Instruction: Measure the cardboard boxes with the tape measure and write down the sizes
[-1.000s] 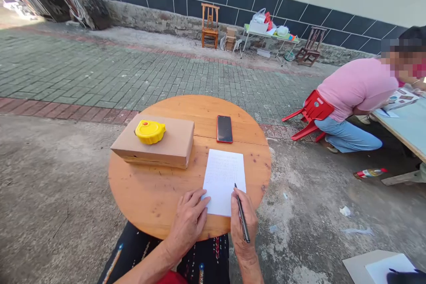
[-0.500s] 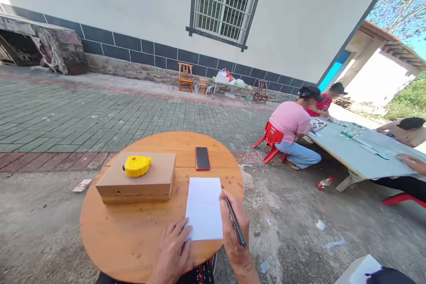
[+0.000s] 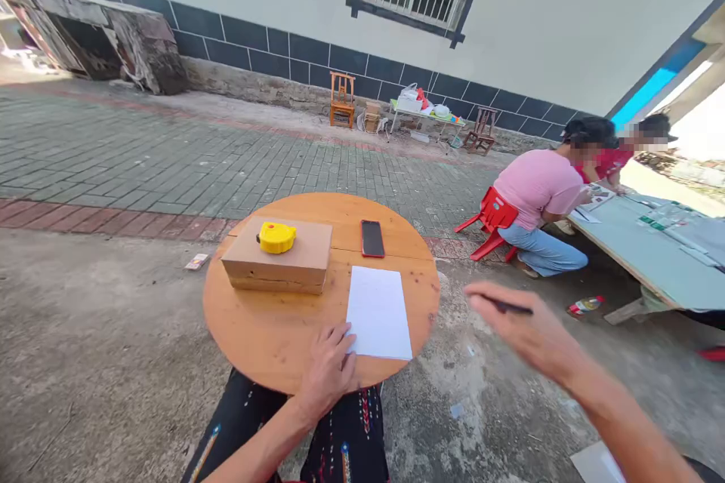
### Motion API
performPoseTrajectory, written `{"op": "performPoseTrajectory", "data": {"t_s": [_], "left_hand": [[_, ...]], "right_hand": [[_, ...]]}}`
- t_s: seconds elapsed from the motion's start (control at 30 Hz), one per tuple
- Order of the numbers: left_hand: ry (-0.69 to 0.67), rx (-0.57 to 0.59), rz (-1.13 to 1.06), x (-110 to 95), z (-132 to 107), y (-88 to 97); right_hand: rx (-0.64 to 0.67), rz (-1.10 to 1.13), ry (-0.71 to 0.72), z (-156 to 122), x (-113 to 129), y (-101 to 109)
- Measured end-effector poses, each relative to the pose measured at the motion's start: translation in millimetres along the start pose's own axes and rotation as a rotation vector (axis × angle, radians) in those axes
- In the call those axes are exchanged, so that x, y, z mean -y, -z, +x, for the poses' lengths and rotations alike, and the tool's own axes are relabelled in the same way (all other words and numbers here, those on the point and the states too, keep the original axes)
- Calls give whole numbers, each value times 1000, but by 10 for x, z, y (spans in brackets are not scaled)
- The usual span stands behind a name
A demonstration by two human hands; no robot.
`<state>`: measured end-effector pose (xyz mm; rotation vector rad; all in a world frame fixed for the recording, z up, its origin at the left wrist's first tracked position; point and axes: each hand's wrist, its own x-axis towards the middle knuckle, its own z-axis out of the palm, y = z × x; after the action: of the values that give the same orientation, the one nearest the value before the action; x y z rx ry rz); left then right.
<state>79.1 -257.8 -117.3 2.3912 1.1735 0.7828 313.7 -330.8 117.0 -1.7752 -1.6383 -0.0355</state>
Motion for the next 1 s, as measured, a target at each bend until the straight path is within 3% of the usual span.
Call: {"op": "performPoseTrajectory", "data": {"t_s": [0.03,0.07,0.17,0.23,0.43,0.6,0.77,1.0], "left_hand": [[4,4,-2,1,-1,-2],[5,10,-1,2,-2,-3],[-8,15,11,-4,-3,-1],[-26,1,17,-10,0,10],[-44,-31,4,-22,0,24],[-40,-66,3,-11,-6,-14],[-28,-60,51,-17,-10,-15],[-7,-50,42,-26,-11,-10]], "right_hand": [[191,-13,9,-340,-114,-211],[234,-40,-47,-649,-217,-418],[201,4,-90,-1218,-418,-972],[135,47,-101,-1256,-495,-1249],[-31,50,-140,-846,-873,-1766],[-41,24,-124,-884,-1027,-2018],[-44,74,-201,-872,-942,-2033],[-38,83,-183,-728,-949,-2074]]}}
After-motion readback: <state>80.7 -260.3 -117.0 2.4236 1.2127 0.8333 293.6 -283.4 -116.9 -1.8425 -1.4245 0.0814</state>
